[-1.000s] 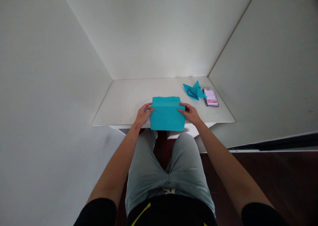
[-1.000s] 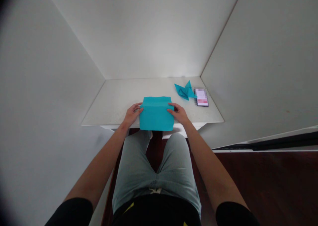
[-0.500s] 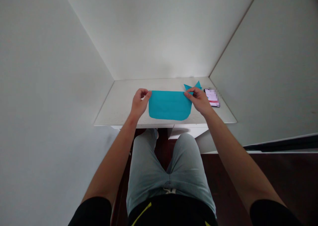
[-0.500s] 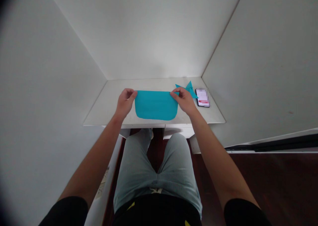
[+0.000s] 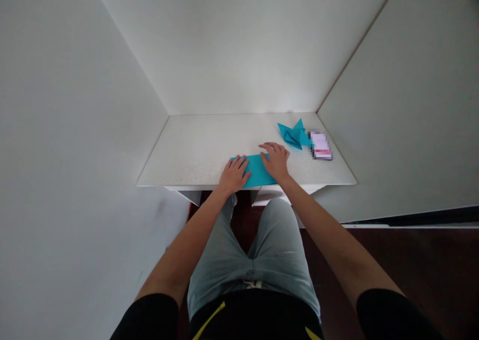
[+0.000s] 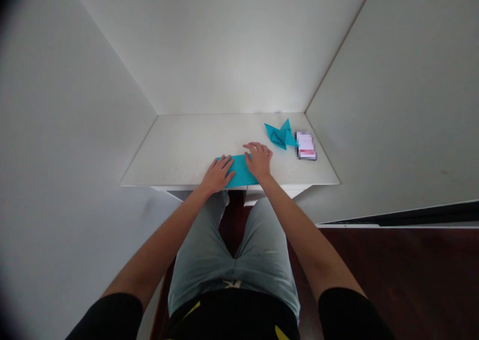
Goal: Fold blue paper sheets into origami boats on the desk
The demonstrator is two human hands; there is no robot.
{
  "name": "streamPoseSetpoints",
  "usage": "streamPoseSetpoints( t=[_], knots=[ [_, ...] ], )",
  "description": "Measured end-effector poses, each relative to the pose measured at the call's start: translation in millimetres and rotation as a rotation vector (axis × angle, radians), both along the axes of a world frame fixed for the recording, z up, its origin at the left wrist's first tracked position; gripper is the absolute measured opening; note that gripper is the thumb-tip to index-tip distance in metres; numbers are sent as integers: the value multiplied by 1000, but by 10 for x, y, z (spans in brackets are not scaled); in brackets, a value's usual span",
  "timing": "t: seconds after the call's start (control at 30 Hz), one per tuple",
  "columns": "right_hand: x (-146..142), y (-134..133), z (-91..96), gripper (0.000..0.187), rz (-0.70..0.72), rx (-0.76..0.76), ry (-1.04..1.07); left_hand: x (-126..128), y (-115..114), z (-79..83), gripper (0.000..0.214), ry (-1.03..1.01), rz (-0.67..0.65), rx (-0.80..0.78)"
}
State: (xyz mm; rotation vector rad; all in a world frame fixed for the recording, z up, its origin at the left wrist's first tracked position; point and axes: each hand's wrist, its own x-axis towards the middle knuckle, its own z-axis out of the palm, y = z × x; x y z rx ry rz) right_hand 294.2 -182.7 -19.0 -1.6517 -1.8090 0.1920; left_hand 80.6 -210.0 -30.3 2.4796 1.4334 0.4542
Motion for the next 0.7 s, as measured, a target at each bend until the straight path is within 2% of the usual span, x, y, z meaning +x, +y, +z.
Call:
streamPoseSetpoints(
  t=[0.07,0.13,0.23,0.3,0.37,0.47,0.7],
  knots=[
    [-238,-93,-7,52,241,-26,-15,-20,50,-30,62,33,-16,10],
    [-471,-151,-71,65,382,-90,-1,-49,104,-45,65,79,-32,11],
    [-689,-173,-215,79,424,-154,1,-99,177,-61,69,132,-49,8],
    [-698,-161,-288,83,408,-167,-17,-127,211,-67,71,131,-39,8],
    [-600,-141,-320,83,388,-179,-49,-141,229,-61,71,107,-23,5],
    [-303,-109,-308,80,368,-200,-149,-134,225,-28,69,87,2,11],
    [459,-74,-249,85,189,-301,-415,-98,183,37,77,255,99,33]
  ],
)
